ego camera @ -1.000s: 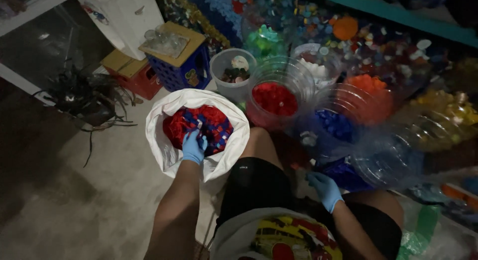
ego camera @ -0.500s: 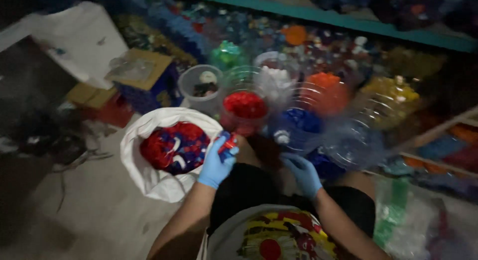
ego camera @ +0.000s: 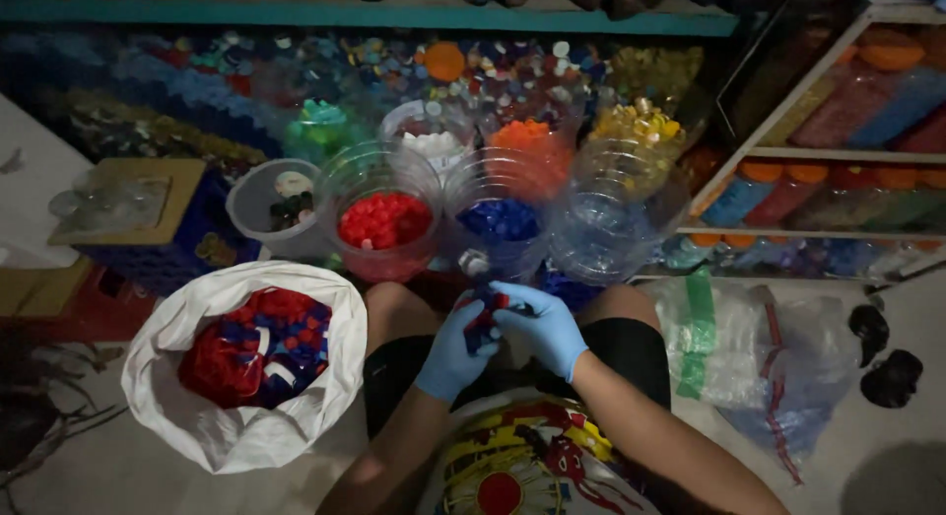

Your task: The person sits on the floor and sorts plastic bottle caps from a white sack into clear plastic containers by color. They repeatedly pick up caps, separate them by hand, and place them into the corresponding red, blue, or other colored containers.

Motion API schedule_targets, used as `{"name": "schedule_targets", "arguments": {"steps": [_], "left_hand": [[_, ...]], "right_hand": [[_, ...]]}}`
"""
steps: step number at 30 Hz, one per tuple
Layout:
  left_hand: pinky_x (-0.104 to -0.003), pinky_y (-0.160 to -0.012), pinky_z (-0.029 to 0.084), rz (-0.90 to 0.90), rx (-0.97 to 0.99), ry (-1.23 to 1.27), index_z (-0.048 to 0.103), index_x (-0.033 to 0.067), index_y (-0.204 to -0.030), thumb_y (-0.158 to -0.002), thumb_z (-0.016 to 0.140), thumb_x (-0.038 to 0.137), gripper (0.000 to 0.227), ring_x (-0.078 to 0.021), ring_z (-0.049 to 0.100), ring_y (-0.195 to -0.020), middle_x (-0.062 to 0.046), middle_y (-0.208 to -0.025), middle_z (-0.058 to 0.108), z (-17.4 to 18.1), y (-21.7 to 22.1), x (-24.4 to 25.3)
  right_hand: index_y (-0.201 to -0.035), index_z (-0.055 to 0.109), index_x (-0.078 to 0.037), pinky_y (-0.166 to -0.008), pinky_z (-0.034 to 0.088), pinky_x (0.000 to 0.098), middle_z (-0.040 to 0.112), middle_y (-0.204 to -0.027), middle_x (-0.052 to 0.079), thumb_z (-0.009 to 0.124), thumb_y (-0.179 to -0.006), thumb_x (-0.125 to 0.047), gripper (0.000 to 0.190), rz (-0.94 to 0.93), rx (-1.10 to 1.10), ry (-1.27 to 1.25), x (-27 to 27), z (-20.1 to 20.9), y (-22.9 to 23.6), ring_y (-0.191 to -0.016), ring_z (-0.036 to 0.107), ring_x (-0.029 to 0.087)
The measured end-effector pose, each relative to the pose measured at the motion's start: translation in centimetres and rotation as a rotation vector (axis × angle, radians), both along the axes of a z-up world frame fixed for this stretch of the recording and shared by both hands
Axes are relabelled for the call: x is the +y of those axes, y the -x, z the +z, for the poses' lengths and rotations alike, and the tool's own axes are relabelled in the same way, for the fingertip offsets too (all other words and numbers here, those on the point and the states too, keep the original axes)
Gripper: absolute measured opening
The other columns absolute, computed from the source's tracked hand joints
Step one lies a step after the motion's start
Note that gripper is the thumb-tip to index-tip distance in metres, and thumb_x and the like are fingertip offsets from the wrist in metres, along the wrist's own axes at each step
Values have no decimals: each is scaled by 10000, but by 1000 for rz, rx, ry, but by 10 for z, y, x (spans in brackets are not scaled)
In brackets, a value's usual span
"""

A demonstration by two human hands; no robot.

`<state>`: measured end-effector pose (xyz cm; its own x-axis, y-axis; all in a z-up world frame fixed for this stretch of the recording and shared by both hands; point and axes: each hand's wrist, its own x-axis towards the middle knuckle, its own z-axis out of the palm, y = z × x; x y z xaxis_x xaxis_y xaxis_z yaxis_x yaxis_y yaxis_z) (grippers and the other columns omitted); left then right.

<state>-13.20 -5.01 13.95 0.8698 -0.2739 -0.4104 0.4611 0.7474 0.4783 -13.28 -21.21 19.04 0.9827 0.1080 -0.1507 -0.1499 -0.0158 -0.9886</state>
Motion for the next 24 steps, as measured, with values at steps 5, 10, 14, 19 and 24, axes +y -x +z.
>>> {"name": "schedule_targets", "arguments": {"steps": [5,10,14,19,24], "left_hand": [[-227,-467,330,22,1,-1,676,189,-1059,-969,709,234,106,-259,642,-748,-139,-983,727,-6,1,0],[-221,-480,335,43,5,-20,635,196,-980,-935,723,239,107,-220,632,-736,-111,-945,719,29,5,-1],[-232,-493,333,73,2,-29,641,191,-941,-941,726,230,94,-245,640,-749,-135,-925,715,33,9,-2],[-225,-483,339,127,10,1,623,181,-948,-936,713,195,92,-251,641,-741,-135,-997,719,29,12,2],[-217,-470,355,238,7,22,613,184,-975,-956,693,205,86,-236,640,-720,-124,-1082,729,-7,3,23]], "right_hand": [[-1168,809,-144,-919,578,357,806,-1027,71,847,-809,-25,380,-62,-66,66,2,-8,0,-956,691,115],[-1223,773,-112,-993,548,387,802,-1125,121,820,-820,12,424,-52,-167,67,6,-1,-3,-1074,716,171],[-1214,770,-95,-1005,543,365,806,-1106,101,785,-851,25,383,-85,-143,17,8,4,2,-1027,696,110],[-1260,738,-70,-1012,540,365,786,-1147,113,772,-877,0,390,-119,-224,-3,6,-6,-12,-1042,660,120],[-1290,716,-55,-1038,531,389,745,-1180,107,790,-905,-64,392,-133,-299,52,14,-21,-65,-1069,629,142]]}}
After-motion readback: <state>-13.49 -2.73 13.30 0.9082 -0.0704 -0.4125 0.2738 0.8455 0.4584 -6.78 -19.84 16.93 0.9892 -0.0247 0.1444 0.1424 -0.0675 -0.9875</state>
